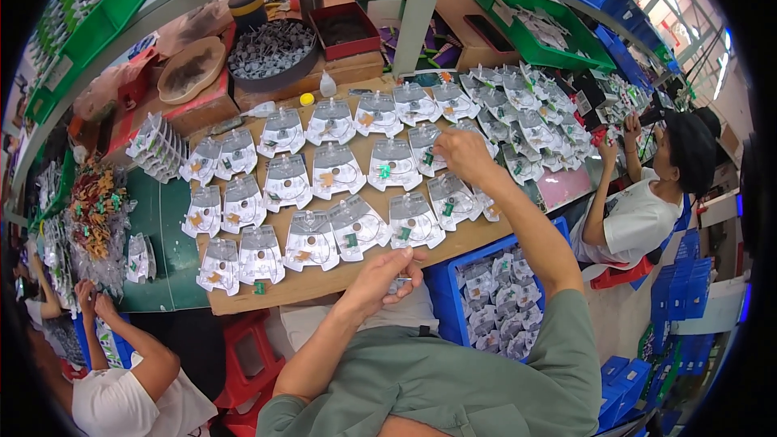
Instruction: The person assembles small electronic or plastic components by hand, taking them from packaging bags, plastic trays, and bins and fitting them together.
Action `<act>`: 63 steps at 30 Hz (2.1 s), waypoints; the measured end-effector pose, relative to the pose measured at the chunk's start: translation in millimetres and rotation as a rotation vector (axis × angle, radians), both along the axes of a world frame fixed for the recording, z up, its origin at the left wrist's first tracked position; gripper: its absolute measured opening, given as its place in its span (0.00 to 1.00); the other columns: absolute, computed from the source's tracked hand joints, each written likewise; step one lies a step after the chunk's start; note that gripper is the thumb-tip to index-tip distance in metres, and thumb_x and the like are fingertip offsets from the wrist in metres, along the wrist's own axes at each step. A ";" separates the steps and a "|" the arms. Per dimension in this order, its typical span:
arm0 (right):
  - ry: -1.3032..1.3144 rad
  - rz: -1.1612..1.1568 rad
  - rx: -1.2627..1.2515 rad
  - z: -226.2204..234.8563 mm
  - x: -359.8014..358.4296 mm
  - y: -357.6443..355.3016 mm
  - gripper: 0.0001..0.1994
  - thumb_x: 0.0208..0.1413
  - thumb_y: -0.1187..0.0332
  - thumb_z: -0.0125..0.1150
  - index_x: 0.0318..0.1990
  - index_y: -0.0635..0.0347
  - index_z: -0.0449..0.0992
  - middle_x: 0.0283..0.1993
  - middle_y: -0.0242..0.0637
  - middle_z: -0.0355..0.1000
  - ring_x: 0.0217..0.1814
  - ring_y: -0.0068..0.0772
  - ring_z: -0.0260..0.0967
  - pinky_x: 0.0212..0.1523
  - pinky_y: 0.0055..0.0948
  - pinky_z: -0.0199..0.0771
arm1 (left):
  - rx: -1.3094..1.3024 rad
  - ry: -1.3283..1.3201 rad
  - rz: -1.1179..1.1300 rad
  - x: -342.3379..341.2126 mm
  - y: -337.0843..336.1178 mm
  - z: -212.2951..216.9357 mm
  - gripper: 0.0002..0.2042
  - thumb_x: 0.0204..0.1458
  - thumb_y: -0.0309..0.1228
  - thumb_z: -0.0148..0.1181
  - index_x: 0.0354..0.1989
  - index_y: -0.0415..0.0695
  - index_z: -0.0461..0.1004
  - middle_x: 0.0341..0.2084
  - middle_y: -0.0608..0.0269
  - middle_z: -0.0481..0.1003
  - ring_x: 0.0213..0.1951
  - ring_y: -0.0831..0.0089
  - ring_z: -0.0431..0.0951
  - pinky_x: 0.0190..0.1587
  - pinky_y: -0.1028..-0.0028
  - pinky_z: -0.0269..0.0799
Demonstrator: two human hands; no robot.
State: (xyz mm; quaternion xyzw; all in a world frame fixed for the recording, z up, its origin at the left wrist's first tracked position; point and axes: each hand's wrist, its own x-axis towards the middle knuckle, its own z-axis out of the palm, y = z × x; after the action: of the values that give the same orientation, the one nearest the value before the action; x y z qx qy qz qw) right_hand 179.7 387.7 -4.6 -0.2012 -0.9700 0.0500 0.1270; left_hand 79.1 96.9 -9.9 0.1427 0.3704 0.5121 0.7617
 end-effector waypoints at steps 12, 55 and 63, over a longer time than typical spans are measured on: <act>0.160 0.229 -0.790 68.8 19.3 -131.2 0.08 0.56 0.67 0.63 0.38 0.63 0.78 0.30 0.35 0.74 0.29 0.23 0.70 0.30 0.24 0.69 | 0.001 -0.201 0.318 -5.7 6.1 9.0 0.18 0.66 0.43 0.44 0.45 0.38 0.68 0.25 0.63 0.70 0.20 0.81 0.63 0.12 0.85 0.52; 0.019 -0.020 -0.490 50.7 -52.8 -86.3 0.14 0.53 0.61 0.62 0.37 0.64 0.79 0.30 0.44 0.77 0.31 0.39 0.74 0.33 0.35 0.72 | 0.297 0.177 0.478 -29.2 -17.8 20.4 0.41 0.49 0.18 0.50 0.71 0.43 0.36 0.59 0.45 0.59 0.42 0.68 0.77 0.18 0.85 0.62; -0.198 0.208 -1.166 70.5 -26.0 -162.8 0.05 0.59 0.74 0.56 0.37 0.67 0.76 0.24 0.31 0.71 0.25 0.18 0.67 0.26 0.23 0.68 | 0.293 0.405 0.284 -25.3 -19.7 15.9 0.46 0.44 0.15 0.48 0.71 0.39 0.27 0.59 0.47 0.61 0.51 0.64 0.74 0.37 0.76 0.73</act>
State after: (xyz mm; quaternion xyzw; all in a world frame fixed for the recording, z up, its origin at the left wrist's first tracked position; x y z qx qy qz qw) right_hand 153.7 224.9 65.8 -0.1454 -0.8045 0.5670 -0.1009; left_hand 53.7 77.2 6.0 0.2974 0.4534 0.6225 0.5643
